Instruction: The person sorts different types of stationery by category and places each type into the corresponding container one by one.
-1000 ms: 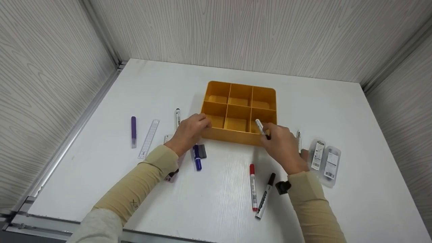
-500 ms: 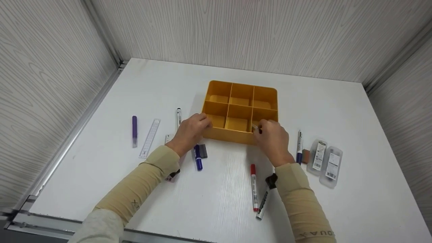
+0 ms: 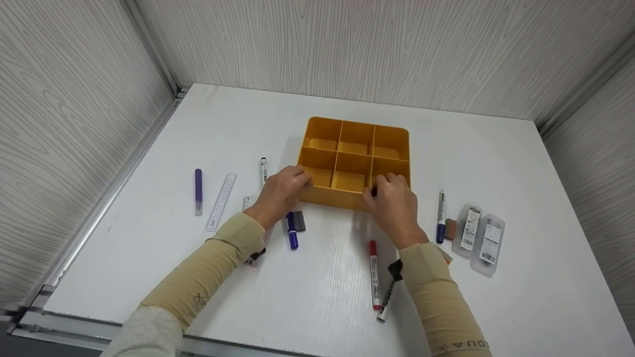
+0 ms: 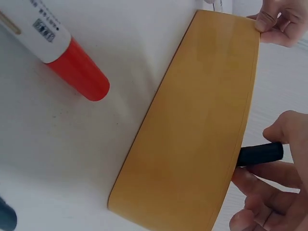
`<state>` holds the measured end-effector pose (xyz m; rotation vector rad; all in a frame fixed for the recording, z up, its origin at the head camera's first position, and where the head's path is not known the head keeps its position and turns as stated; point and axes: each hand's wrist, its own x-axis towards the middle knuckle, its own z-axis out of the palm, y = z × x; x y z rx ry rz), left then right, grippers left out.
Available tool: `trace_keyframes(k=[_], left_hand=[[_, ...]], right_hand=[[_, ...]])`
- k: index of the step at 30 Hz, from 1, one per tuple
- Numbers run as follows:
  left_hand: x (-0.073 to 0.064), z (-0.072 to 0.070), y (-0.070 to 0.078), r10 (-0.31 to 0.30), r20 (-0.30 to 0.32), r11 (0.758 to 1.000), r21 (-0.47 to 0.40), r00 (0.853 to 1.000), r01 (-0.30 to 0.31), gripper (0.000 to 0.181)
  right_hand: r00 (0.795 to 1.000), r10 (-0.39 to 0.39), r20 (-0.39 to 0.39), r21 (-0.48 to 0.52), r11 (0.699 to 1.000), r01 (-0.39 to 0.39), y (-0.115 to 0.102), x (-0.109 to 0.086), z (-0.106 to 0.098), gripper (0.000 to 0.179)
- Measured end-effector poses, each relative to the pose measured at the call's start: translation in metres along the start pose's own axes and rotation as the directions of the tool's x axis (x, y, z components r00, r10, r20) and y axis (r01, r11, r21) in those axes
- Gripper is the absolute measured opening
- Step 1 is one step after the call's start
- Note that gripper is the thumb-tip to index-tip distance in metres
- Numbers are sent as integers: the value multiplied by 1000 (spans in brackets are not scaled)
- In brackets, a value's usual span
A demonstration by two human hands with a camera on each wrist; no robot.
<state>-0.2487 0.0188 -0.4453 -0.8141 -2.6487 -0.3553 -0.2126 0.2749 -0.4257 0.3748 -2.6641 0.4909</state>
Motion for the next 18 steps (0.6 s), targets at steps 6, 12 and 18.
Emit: trace_keyframes(k=[6,12,18], left_hand=[[-1,0,-1,-3,-6,1000,-18,1000,3,18],[-2,2,-3,-9,1,1000,-30,1000,9,20],[-2,2,-3,-20,2,1000,-24,1000,20,18]], right_hand=[[1000,-7,27,10,1000,7,3,-3,2,23],[998,8,66,28,1000,-10,6,-4,8,27],[994,10,111,48,999,-16,7,-6,8,34]])
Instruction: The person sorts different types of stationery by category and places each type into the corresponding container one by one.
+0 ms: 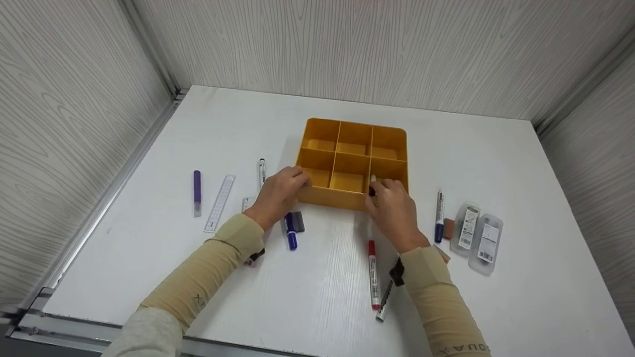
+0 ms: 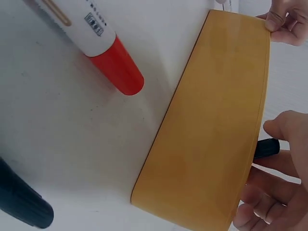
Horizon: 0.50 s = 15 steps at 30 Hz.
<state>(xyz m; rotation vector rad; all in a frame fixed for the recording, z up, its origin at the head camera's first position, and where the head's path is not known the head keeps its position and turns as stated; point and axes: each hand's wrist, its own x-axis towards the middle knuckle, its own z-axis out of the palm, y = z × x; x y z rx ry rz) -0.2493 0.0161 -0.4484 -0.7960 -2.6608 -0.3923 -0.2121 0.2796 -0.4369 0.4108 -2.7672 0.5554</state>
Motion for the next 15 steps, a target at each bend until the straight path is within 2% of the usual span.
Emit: trace_keyframes(k=[4,8,11,15], left_hand=[[-1,0,0,0,-1,1000,-2,1000,0,16],[-1,1,0,18,-30,1000,12,999,-17,15],[-1,1,-1,24,-45,1000,18,999,-23,14],[-1,3,-2,27,-59,1000,13,998,-26,15]], right_hand=[[1000,-3,29,30,1000,2,2,-4,-4,40],[1000,12,-12,80,997,-11,7,-7,-15,39],[997,61,-41,98,994,-57,12,-8,-27,36],[986,160,-46,80,985,-156,21,-10,-43,38]])
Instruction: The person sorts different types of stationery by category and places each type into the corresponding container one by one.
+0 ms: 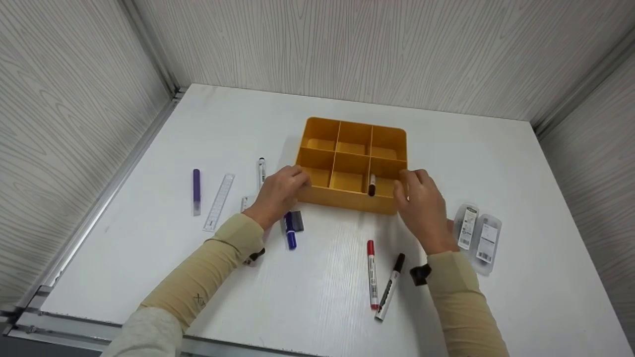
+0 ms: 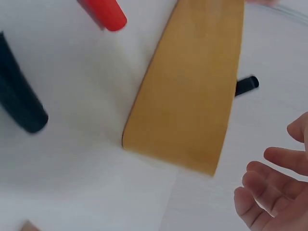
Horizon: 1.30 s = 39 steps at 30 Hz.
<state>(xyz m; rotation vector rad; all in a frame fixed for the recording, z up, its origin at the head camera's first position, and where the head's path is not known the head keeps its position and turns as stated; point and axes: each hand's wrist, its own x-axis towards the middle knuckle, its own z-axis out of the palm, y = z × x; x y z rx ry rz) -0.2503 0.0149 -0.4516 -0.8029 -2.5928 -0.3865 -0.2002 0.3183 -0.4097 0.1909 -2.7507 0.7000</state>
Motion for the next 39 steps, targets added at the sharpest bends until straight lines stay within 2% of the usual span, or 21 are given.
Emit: trace_keyframes(k=[5,8,12,19,24,28,31,36,39], left_hand=[[0,1,0,9,-21,1000,4,1000,-9,15],[0,1,0,10,-20,1000,6,1000,-10,16],[0,2,0,8,-14,1000,8,1000,-8,15],[-1,2,0,-8,-1,1000,-10,1000,8,15],[-1,0,0,-8,3,1000,-11,1000,8,17],[-1,0,0,-6,4,1000,-11,1000,6,18],[-1,1,0,-7,0,1000,-13,1000,7,16],[-1,2,0,-9,3,1000,-14,1000,9,17],[0,2,0,-11,7,1000,-12,1000,11,18]], right_hand=[[997,69,-28,-12,997,-70,16,-4,-16,38],[997,72,-43,-27,997,-73,29,-8,-21,36],[996,92,-19,-67,993,-93,46,-15,-22,33],[984,148,103,-126,983,-135,66,-26,-19,33],[977,140,162,-148,982,-116,73,-32,-15,34],[955,184,233,-180,973,-144,78,-36,-9,40],[940,216,263,-207,965,-163,81,-38,-5,36],[953,195,234,-222,964,-143,85,-40,2,22],[960,187,209,-227,964,-138,84,-41,6,25]])
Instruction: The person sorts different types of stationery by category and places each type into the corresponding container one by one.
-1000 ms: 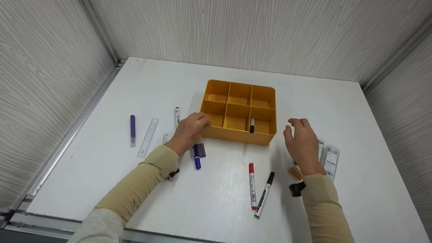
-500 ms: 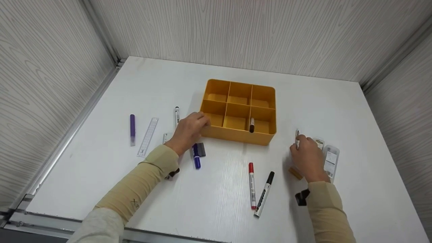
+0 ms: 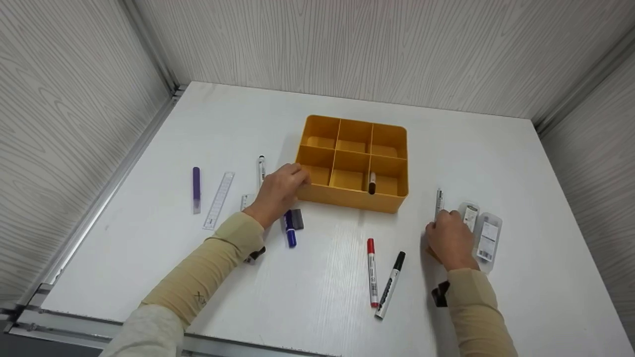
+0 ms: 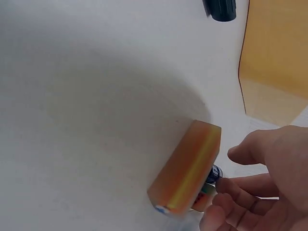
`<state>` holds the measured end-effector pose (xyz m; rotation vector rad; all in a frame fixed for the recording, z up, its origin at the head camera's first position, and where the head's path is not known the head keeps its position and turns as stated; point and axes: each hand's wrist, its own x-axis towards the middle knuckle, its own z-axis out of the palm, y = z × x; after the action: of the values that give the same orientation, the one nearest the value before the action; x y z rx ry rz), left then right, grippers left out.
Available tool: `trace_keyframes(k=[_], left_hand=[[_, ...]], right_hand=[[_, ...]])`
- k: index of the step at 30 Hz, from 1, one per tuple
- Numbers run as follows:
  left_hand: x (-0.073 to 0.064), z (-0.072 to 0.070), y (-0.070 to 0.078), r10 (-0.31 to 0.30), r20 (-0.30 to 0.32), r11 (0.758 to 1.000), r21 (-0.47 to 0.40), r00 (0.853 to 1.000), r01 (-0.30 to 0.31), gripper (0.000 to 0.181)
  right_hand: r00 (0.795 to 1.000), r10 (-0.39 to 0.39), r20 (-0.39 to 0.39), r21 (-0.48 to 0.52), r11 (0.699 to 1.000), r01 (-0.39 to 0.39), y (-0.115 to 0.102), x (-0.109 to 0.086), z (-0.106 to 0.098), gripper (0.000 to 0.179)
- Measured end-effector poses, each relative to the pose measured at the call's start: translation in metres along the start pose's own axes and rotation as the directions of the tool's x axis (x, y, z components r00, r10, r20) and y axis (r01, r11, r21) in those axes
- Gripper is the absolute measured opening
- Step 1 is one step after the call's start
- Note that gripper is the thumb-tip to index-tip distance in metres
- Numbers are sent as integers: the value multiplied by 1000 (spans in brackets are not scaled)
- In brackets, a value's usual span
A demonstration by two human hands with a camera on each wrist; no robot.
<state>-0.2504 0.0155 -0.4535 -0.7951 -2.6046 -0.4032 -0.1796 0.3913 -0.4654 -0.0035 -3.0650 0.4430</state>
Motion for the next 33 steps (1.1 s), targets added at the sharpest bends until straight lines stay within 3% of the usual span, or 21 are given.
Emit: trace_keyframes(k=[4,10,17,23,28,33], left_hand=[[0,-1,0,-8,5,1000,3,1000,8,17],[1,-1,2,-11,11,1000,5,1000,11,15],[1,0,2,-10,9,998,64,1000,9,20],[1,0,3,-4,9,999,48,1000,4,17],[0,-1,2,-17,25,999,38,1000,16,18],[0,-1,1,-17,25,999,28,1000,16,18]], right_hand=[[1000,-3,-10,-10,1000,3,-4,0,3,35],[999,-16,35,12,1000,16,-7,-2,6,38],[999,-54,-2,4,999,54,-5,-3,10,41],[999,-35,1,2,999,35,-6,-1,12,49],[999,-47,-25,34,998,48,-9,0,8,48],[991,-91,-100,58,994,97,-13,1,2,48]])
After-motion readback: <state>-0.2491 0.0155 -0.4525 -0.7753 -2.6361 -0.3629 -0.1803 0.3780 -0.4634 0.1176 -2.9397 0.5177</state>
